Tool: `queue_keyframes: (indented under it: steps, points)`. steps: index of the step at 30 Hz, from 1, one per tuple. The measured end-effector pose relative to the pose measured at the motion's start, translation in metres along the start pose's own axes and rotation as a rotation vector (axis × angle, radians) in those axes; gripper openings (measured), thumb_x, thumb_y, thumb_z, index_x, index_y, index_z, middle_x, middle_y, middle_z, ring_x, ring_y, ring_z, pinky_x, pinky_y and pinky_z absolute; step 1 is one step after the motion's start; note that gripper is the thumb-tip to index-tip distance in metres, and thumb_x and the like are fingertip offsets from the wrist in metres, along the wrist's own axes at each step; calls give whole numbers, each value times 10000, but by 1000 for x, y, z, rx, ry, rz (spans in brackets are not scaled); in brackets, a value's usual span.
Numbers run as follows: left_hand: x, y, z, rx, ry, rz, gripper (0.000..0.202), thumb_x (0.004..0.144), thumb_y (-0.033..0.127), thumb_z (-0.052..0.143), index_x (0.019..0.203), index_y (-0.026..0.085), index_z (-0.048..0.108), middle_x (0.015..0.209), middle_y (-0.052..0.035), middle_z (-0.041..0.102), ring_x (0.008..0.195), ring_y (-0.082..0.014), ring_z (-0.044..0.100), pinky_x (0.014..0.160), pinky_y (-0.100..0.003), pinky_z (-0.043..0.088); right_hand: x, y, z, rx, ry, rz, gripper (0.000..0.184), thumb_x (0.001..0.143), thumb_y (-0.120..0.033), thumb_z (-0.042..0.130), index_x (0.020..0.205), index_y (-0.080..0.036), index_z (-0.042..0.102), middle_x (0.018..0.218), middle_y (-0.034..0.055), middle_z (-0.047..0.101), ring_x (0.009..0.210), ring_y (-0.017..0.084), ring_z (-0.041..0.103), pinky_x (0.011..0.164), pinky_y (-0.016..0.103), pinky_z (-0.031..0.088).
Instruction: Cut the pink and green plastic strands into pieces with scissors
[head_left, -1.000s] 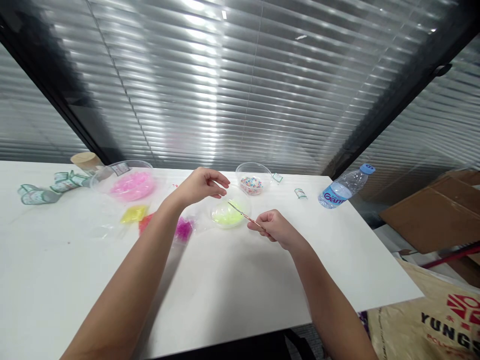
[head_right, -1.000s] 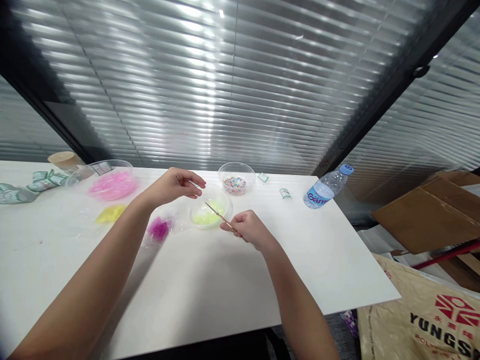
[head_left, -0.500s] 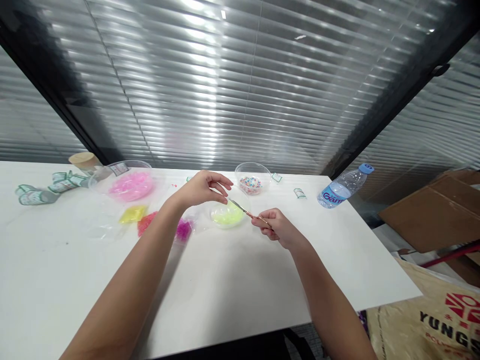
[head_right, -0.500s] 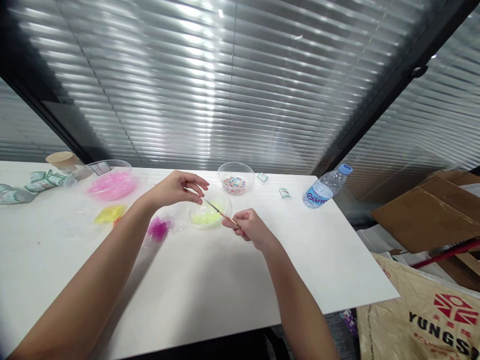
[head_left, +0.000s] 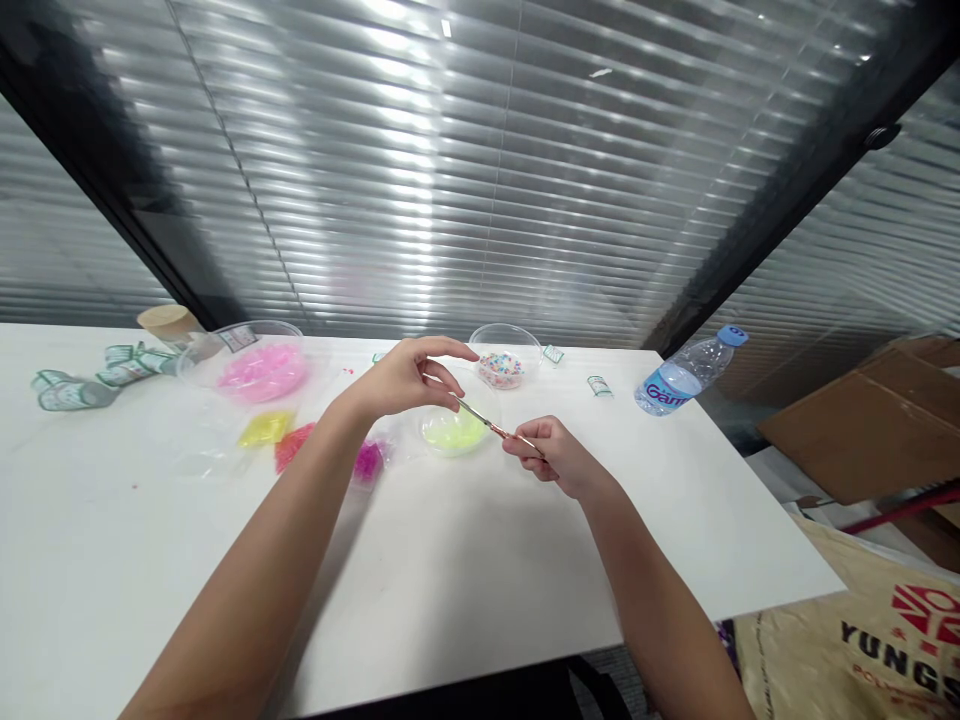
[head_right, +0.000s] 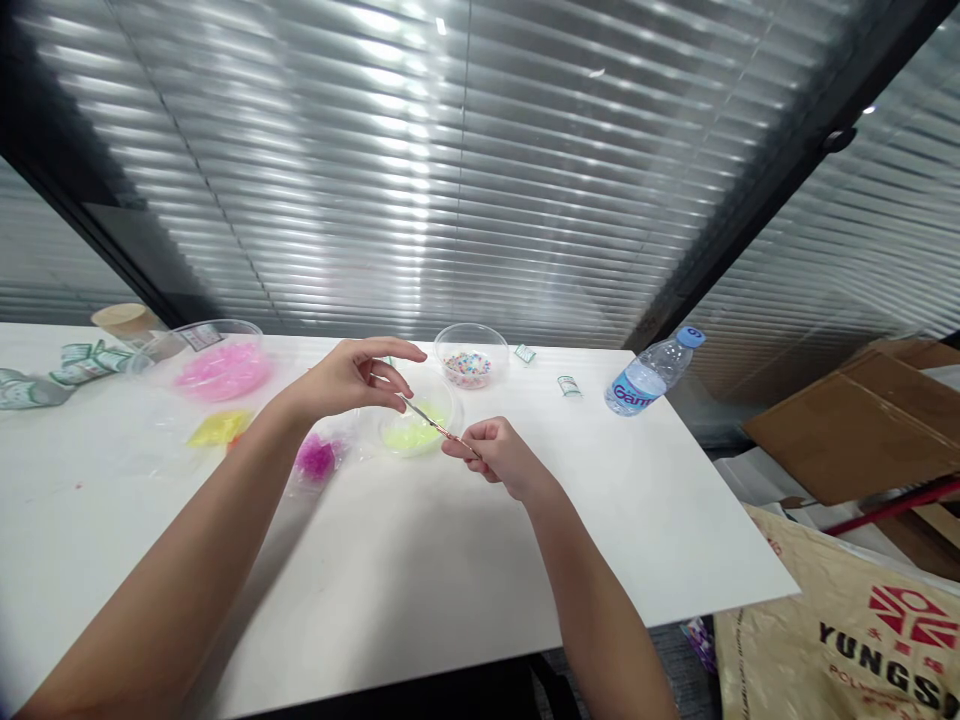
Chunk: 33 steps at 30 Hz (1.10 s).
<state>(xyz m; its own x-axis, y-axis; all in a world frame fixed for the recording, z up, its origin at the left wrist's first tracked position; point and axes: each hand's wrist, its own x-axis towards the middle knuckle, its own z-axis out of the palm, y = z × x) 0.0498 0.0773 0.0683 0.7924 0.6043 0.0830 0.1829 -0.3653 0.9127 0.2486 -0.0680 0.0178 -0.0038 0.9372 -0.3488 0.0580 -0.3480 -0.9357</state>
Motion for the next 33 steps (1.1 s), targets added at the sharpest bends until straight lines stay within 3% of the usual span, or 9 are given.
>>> queue_keyframes:
  steps: [3,13,19,25,33]
  points:
    - [1,1,2,-11,-11,-11,582,630,272,801,1182,237,620,875,-32,702,887,-231,700,728,-286,599,0,-1,1,10,-1,-3,555,660,-504,751,555,-188,306,554,-67,253,502,51,161,472,265,76]
    - [2,-1,3,38,-42,47,552,626,239,800,1152,258,636,1055,-35,685,908,-210,687,710,-255,585,0,0,0,-56,44,-12,532,648,-517,771,542,-177,375,536,-65,317,484,47,221,471,261,135]
    - [1,-6,-8,111,-114,76,470,635,238,796,1088,249,671,1166,-22,665,1106,-216,616,996,-332,498,0,-1,0,-71,57,-7,505,637,-513,778,543,-173,416,526,-68,321,482,48,230,474,258,147]
    - [2,-6,-8,172,-158,40,414,733,262,724,1139,262,642,992,-19,713,985,-200,657,786,-280,546,0,0,0,-83,46,-17,525,645,-510,776,531,-174,388,521,-70,305,479,46,222,474,259,141]
    - [2,-2,-4,225,-151,57,391,745,261,715,1130,279,648,975,2,717,944,-179,658,748,-250,532,2,3,-1,-38,36,-17,522,643,-494,777,527,-174,382,521,-73,288,480,43,193,472,263,114]
